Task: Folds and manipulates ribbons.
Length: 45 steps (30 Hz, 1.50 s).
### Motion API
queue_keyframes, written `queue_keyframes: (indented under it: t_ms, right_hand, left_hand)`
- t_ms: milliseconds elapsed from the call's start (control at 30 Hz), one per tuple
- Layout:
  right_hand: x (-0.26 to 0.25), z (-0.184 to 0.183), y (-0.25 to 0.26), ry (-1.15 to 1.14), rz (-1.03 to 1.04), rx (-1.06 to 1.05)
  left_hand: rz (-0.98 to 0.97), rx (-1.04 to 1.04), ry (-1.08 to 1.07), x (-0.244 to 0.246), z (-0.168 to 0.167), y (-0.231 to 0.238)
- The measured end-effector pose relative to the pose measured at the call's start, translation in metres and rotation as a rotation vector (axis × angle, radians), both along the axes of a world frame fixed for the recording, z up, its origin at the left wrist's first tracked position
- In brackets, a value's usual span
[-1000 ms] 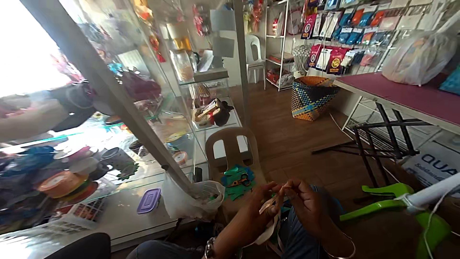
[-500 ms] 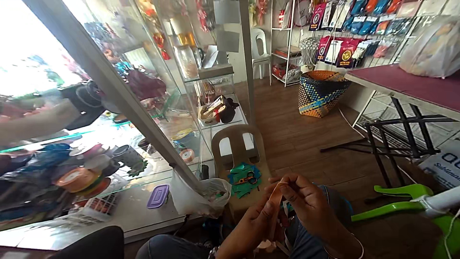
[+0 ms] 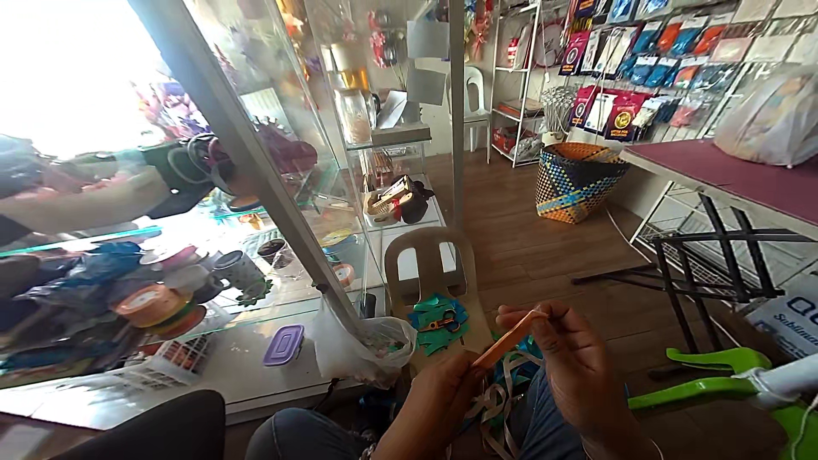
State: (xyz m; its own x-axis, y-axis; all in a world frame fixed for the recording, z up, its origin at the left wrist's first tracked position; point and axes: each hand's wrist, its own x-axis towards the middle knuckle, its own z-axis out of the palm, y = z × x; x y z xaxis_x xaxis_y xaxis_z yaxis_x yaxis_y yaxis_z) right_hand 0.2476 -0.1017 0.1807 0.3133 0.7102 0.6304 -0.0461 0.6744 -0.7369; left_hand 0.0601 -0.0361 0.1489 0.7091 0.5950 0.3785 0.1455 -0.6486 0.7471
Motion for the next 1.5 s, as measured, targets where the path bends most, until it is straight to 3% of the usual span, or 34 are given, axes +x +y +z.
queue_keyframes:
  t_ms: [133,300,433,500,667,967,1300,1500]
  right_hand:
    - [0.002,0.005,-0.001,0.035,-0.004,0.031]
    - [-0.001,0.014,-0.010,0.019,0.024,0.050]
    - [-0.003,0.023,-0.018,-0.014,0.058,0.068]
    - [-0.003,0.025,-0.020,-0.058,0.057,0.072]
    - [-0.002,0.030,-0.023,-0.126,0.006,0.094]
    - [-0.001,0.029,-0.020,-0.133,-0.029,0.087]
    - [0.022,0.032,-0.007,0.279,-0.232,-0.118]
    - [0.052,0.031,0.000,0.343,-0.329,-0.159]
  left_hand:
    - [-0.071,-0.038,-0.008,-0.006,0.003,-0.007]
    - [-0.378,-0.464,-0.245,-0.003,0.017,-0.016]
    - [-0.628,-0.660,-0.156,-0.006,0.024,-0.004]
    - [-0.715,-0.656,-0.160,-0.004,0.024,0.001]
    - [-0.707,-0.648,-0.273,0.008,0.022,0.000]
    - [-0.683,-0.525,-0.216,0.003,0.021,0.000]
    - [-0.594,-0.655,-0.104,-0.036,0.009,0.016]
    - [-0.615,-0.652,0.049,-0.045,0.008,0.034]
